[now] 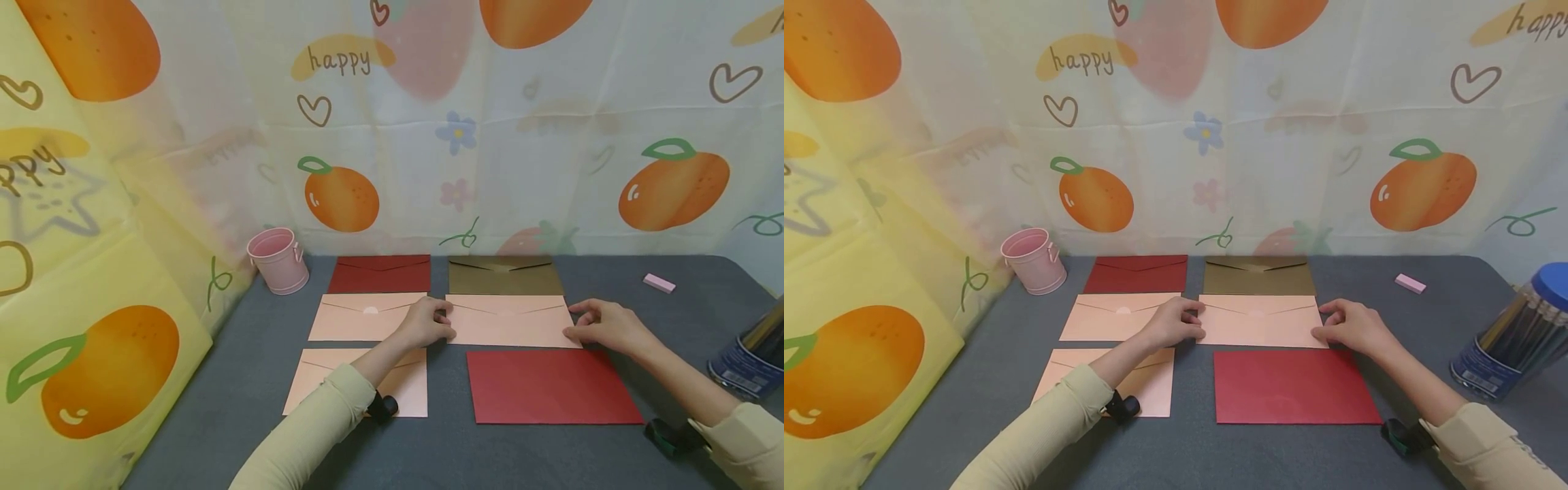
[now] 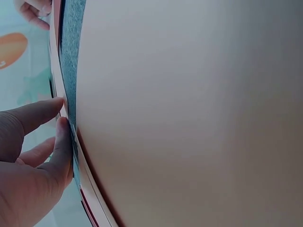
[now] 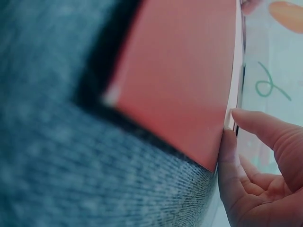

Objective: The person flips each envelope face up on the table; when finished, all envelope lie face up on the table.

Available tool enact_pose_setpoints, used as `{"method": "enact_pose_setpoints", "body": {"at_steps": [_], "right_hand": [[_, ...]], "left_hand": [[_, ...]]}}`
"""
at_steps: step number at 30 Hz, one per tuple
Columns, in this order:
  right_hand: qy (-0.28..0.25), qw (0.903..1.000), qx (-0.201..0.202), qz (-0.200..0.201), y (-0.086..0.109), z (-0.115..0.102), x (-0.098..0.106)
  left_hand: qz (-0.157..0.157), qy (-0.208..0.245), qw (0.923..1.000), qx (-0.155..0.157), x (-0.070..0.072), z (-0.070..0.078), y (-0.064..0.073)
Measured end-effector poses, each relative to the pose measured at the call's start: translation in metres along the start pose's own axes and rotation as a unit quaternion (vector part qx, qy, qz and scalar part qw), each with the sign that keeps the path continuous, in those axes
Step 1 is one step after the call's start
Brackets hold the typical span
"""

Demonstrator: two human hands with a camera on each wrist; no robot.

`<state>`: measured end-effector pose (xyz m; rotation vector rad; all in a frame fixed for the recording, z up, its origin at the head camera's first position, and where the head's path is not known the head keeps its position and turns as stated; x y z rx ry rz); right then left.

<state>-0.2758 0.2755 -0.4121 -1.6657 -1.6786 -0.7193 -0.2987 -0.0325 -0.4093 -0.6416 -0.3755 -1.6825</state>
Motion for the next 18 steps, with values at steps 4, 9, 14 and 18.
{"method": "enact_pose_setpoints", "body": {"at_steps": [4,9,14,18], "right_hand": [[-0.002,1.0,-0.001,0.0,0.0016,-0.0001,0.0002],[-0.005,1.0,-0.003,-0.005,0.0031,-0.0014,0.0001],[-0.008,0.9999,-0.005,-0.014,0.0045,-0.0028,-0.0007],[-0.019,0.9995,-0.011,-0.022,0.0062,-0.0027,-0.0015]], "left_hand": [[0.001,-0.001,1.0,0.0,-0.0006,0.0006,0.0009],[0.003,0.0,1.0,0.0,-0.0012,0.0003,0.0013],[0.007,0.007,0.9999,0.005,-0.0017,-0.0002,0.0025],[0.008,0.014,0.9998,0.013,-0.002,-0.0015,0.0031]]}}
Point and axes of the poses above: each hand's wrist, its own y-axis away from the middle knuckle, its own x-axis out of the back of the hand, z = x × y, the point moved 6 cm from there along -y, towards the middle knuckle, and after that the axes turned 12 degrees about z, right-handed, at the moved point
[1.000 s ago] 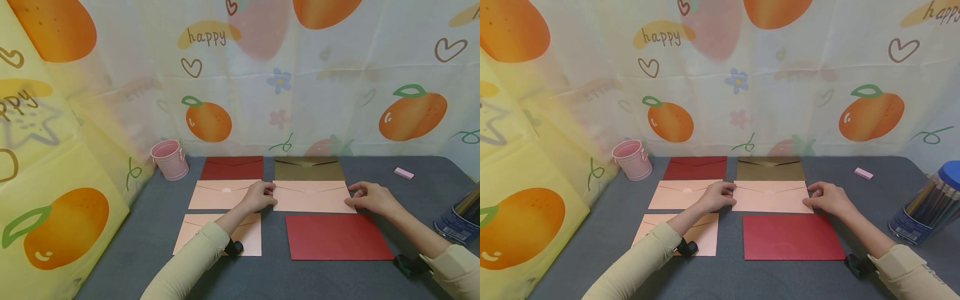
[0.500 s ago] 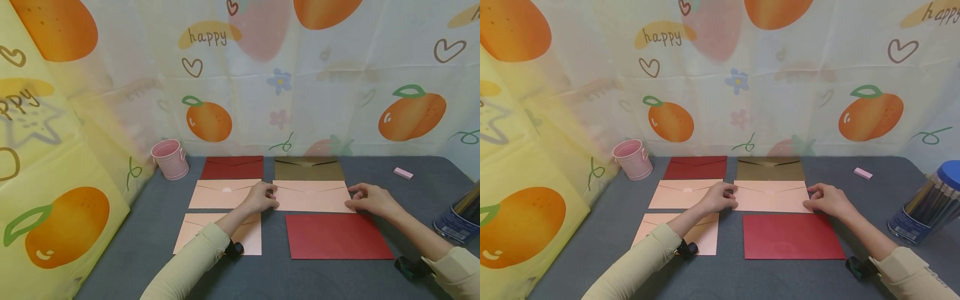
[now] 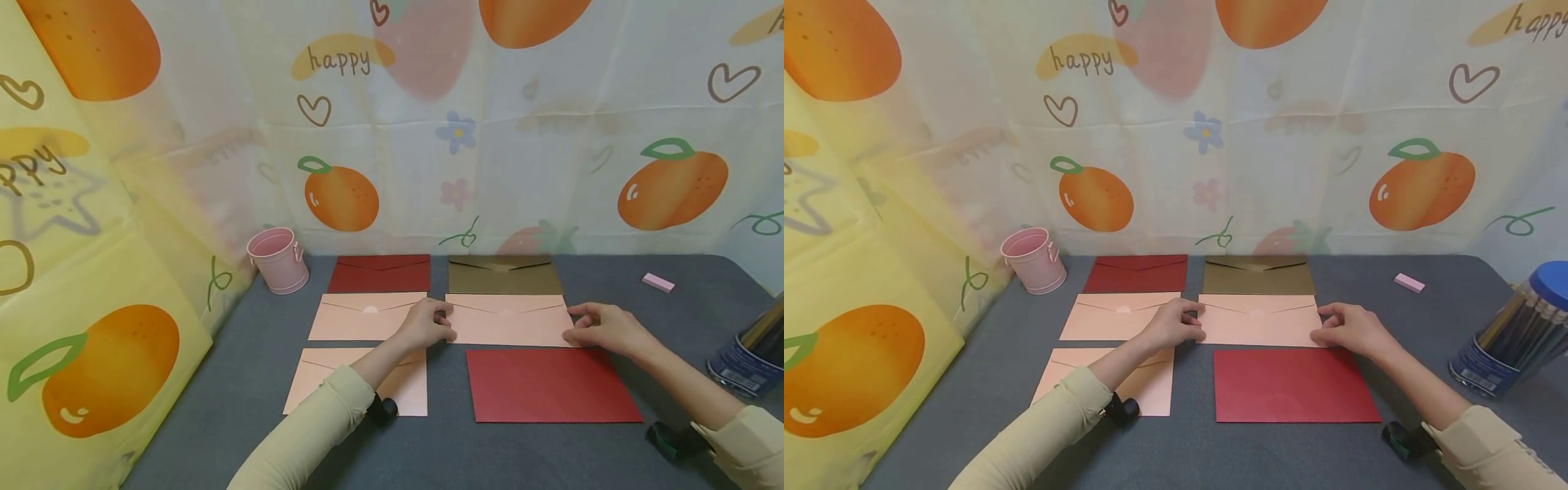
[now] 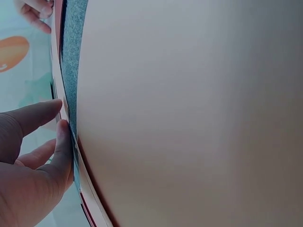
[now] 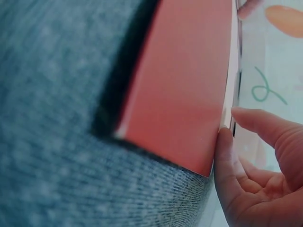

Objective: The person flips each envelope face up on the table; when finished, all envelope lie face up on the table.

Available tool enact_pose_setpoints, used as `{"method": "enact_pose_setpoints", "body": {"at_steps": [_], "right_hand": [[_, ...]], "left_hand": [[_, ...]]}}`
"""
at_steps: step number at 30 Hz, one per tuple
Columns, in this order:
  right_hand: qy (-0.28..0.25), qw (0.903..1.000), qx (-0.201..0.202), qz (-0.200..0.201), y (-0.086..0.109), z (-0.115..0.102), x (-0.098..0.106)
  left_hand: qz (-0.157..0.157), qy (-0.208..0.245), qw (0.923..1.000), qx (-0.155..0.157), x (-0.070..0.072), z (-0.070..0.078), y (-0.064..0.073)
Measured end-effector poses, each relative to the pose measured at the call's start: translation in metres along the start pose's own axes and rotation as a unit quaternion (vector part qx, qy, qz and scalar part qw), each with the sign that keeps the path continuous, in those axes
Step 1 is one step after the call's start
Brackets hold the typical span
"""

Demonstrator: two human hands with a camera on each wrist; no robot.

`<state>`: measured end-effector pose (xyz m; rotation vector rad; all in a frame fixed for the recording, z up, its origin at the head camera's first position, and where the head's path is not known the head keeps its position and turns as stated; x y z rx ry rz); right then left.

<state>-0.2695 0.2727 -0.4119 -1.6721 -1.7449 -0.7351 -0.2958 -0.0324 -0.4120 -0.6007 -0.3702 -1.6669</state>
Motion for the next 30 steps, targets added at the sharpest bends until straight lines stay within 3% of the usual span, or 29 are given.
{"method": "enact_pose_setpoints", "body": {"at_steps": [9,16,19,24,30], "right_hand": [[-0.035,0.9991,-0.017,-0.018,0.002,0.004,-0.001],[-0.036,0.9992,-0.003,-0.019,0.005,0.002,0.001],[-0.007,0.9996,0.026,0.002,0.008,-0.003,0.004],[0.038,0.9908,0.121,0.049,0.023,-0.014,0.012],[0.05,0.9778,0.202,0.021,0.051,-0.012,0.011]], "left_hand": [[0.001,0.011,0.9999,0.004,0.0,0.0,0.002],[-0.007,-0.006,0.9997,-0.022,-0.002,0.004,0.007],[-0.019,-0.043,0.997,-0.062,-0.003,0.01,0.013],[-0.066,-0.11,0.9839,-0.124,-0.008,0.023,0.03],[-0.153,-0.151,0.9622,-0.168,-0.018,0.032,0.062]]}}
Point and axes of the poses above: each hand's wrist, its own y-axis away from the middle knuckle, its own x-axis out of the back of the hand, z = x × y, the point moved 6 cm from there along -y, towards the middle knuckle, and after that the axes turned 12 degrees about z, right-handed, at the moved point
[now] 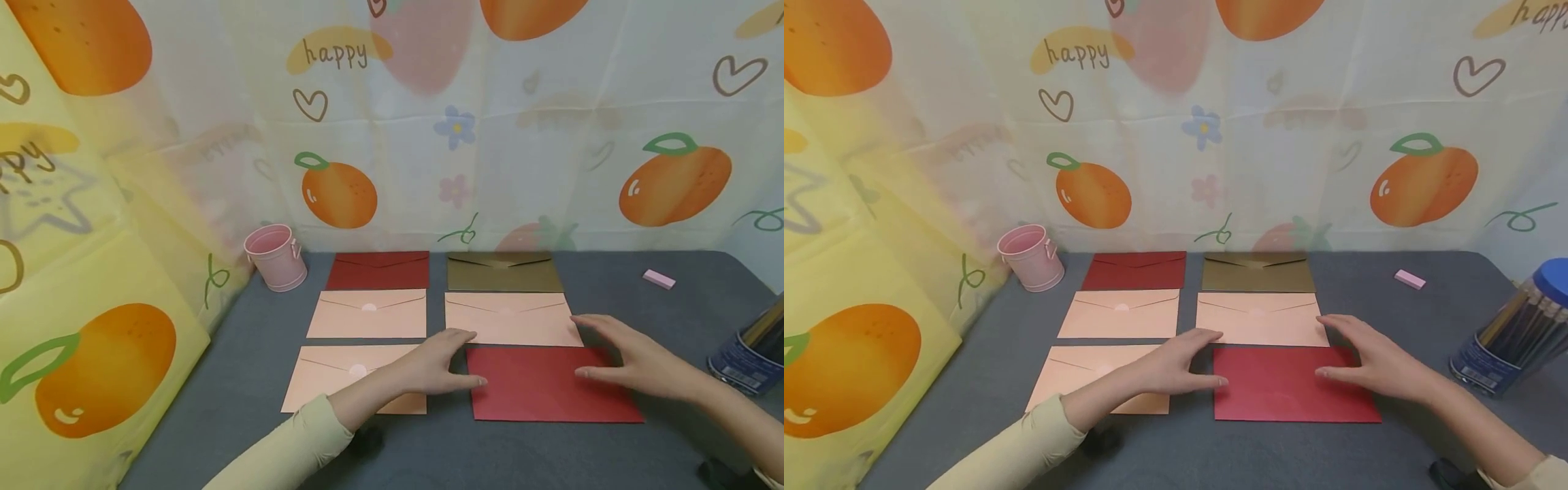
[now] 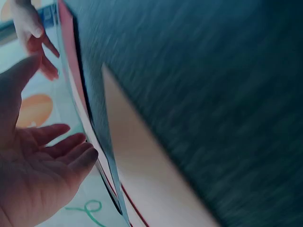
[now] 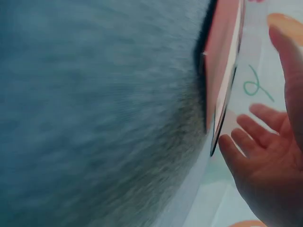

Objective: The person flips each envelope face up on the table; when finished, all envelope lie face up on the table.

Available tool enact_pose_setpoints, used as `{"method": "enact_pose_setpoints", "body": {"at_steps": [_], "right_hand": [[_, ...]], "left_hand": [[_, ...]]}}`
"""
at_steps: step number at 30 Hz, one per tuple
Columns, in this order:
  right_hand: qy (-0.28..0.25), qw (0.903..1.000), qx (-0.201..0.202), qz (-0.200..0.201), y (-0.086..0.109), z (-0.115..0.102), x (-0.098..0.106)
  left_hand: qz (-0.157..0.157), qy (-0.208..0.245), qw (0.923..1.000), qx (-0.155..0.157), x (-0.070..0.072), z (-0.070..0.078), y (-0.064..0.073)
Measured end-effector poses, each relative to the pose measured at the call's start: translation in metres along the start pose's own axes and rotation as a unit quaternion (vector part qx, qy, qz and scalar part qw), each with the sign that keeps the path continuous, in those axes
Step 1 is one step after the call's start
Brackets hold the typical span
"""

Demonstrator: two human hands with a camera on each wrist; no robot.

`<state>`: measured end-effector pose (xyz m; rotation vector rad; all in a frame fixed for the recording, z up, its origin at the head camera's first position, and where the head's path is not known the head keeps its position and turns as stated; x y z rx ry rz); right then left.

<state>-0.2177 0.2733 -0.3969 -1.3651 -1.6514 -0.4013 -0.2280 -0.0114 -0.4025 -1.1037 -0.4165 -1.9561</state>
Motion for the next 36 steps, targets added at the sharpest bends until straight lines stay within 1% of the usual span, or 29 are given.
{"method": "enact_pose_setpoints", "body": {"at_steps": [4,6,9,11,15,18,22,25,31,33,36], "right_hand": [[-0.025,0.9983,0.045,-0.026,0.02,-0.001,-0.005],[-0.024,0.9975,0.05,-0.045,0.029,0.001,-0.006],[0.003,0.9964,0.042,-0.074,0.038,0.006,-0.006],[0.022,0.9955,0.037,-0.085,0.042,0.011,-0.006],[0.025,0.9939,0.05,-0.095,0.046,0.015,-0.006],[0.032,0.9939,0.06,-0.087,0.048,0.017,-0.006],[0.051,0.9933,0.072,-0.074,0.048,0.018,-0.005],[0.069,0.9919,0.072,-0.078,0.047,0.019,-0.004],[0.116,0.9872,0.057,-0.094,0.045,0.018,-0.006],[0.128,0.9856,0.056,-0.095,0.044,0.017,-0.006],[0.136,0.9851,0.06,-0.087,0.043,0.015,-0.004]], "left_hand": [[-0.056,-0.035,0.9972,-0.034,-0.014,0.01,0.015],[-0.078,-0.06,0.9941,-0.045,-0.02,0.013,0.021],[-0.095,-0.096,0.989,-0.061,-0.025,0.017,0.025],[-0.096,-0.113,0.9868,-0.065,-0.027,0.018,0.025],[-0.095,-0.132,0.9847,-0.064,-0.027,0.018,0.025],[-0.092,-0.133,0.9848,-0.063,-0.027,0.018,0.025],[-0.086,-0.141,0.9836,-0.072,-0.026,0.018,0.025],[-0.084,-0.157,0.9805,-0.083,-0.025,0.02,0.025],[-0.086,-0.189,0.9729,-0.102,-0.024,0.021,0.026],[-0.088,-0.192,0.9721,-0.103,-0.024,0.022,0.026],[-0.092,-0.188,0.9724,-0.103,-0.023,0.022,0.027]]}}
Point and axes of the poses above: each hand's wrist, its own y-axis away from the middle knuckle, its own x-axis out of the back of the hand, z = x × y, the point moved 6 cm from there along -y, towards the middle knuckle, and after that the axes turned 12 degrees about z, right-handed, at the moved point
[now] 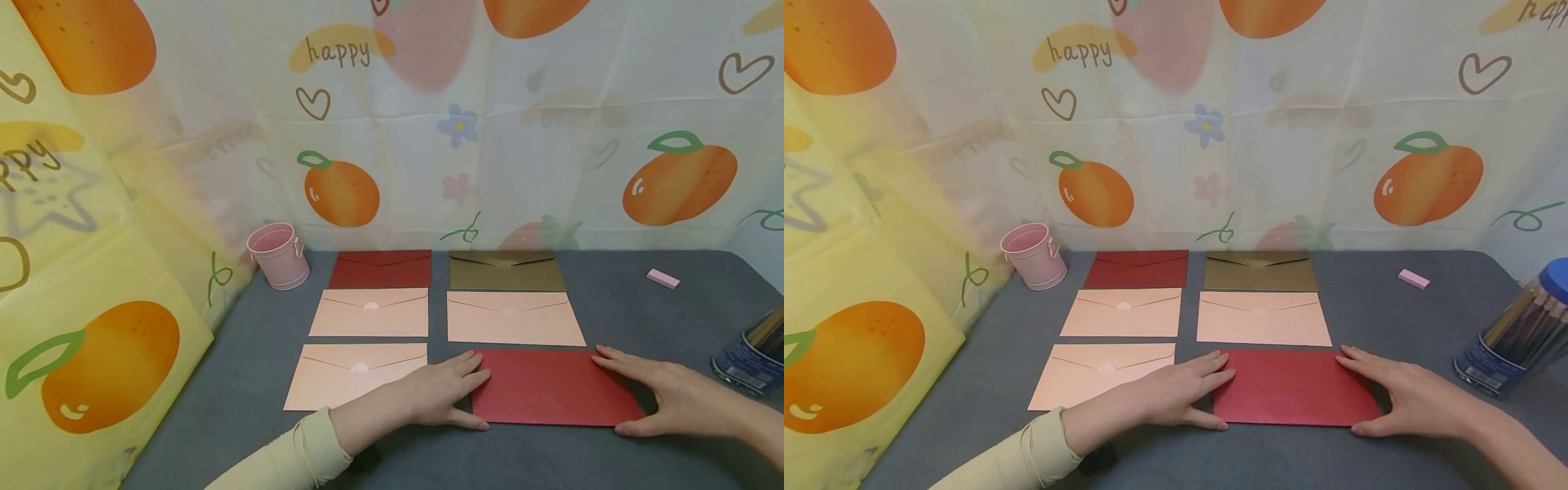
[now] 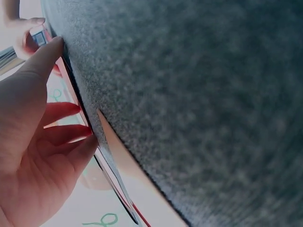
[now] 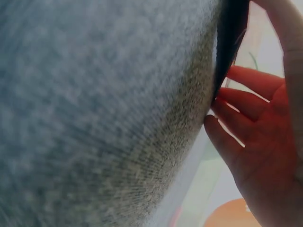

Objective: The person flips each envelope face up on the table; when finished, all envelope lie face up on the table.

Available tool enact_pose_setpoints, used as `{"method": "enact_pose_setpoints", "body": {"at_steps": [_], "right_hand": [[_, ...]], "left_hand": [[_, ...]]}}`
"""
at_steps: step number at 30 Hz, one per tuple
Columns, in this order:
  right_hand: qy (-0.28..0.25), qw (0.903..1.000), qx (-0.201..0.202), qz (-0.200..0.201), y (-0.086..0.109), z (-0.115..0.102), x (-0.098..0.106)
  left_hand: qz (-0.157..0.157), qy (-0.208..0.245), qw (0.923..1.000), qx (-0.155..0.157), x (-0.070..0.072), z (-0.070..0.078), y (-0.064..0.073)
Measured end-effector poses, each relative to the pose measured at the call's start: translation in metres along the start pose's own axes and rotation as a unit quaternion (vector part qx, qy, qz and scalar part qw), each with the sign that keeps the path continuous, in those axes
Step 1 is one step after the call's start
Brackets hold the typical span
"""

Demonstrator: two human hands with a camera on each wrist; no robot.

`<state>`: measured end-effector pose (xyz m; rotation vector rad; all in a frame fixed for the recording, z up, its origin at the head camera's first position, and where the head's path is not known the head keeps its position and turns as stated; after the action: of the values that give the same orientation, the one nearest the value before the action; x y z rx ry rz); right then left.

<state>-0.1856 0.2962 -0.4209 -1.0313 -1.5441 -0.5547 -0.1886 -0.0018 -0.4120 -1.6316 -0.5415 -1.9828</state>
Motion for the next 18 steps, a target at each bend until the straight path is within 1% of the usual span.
{"method": "enact_pose_setpoints", "body": {"at_steps": [5,8,10,13,16,18], "right_hand": [[-0.008,0.9998,0.003,0.019,0.001,-0.002,0.005],[-0.02,0.999,0.01,0.038,0.001,-0.005,0.009],[-0.026,0.9984,0.015,0.048,0.0,-0.006,0.012],[-0.037,0.997,0.023,0.063,-0.001,-0.008,0.016],[-0.05,0.9957,0.03,0.072,-0.001,-0.01,0.019],[-0.054,0.9949,0.036,0.078,-0.002,-0.011,0.021]], "left_hand": [[-0.009,0.033,0.9994,0.006,0.001,-0.002,0.002],[-0.004,0.052,0.9986,0.002,0.003,-0.003,0.004],[0.005,0.058,0.9982,-0.012,0.006,-0.004,0.005],[0.018,0.069,0.9967,-0.041,0.009,-0.003,0.007],[0.031,0.083,0.9933,-0.074,0.013,-0.002,0.009],[0.047,0.09,0.9902,-0.096,0.017,-0.001,0.011]]}}
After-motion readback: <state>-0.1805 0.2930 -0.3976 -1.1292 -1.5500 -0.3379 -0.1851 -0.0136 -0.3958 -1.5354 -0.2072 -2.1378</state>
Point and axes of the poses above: each hand's wrist, its own y-axis away from the middle knuckle, its own x-axis out of the back of the hand, z = x × y, the point moved 6 cm from there along -y, towards the middle knuckle, and after that the axes turned 12 degrees about z, right-handed, at the moved point
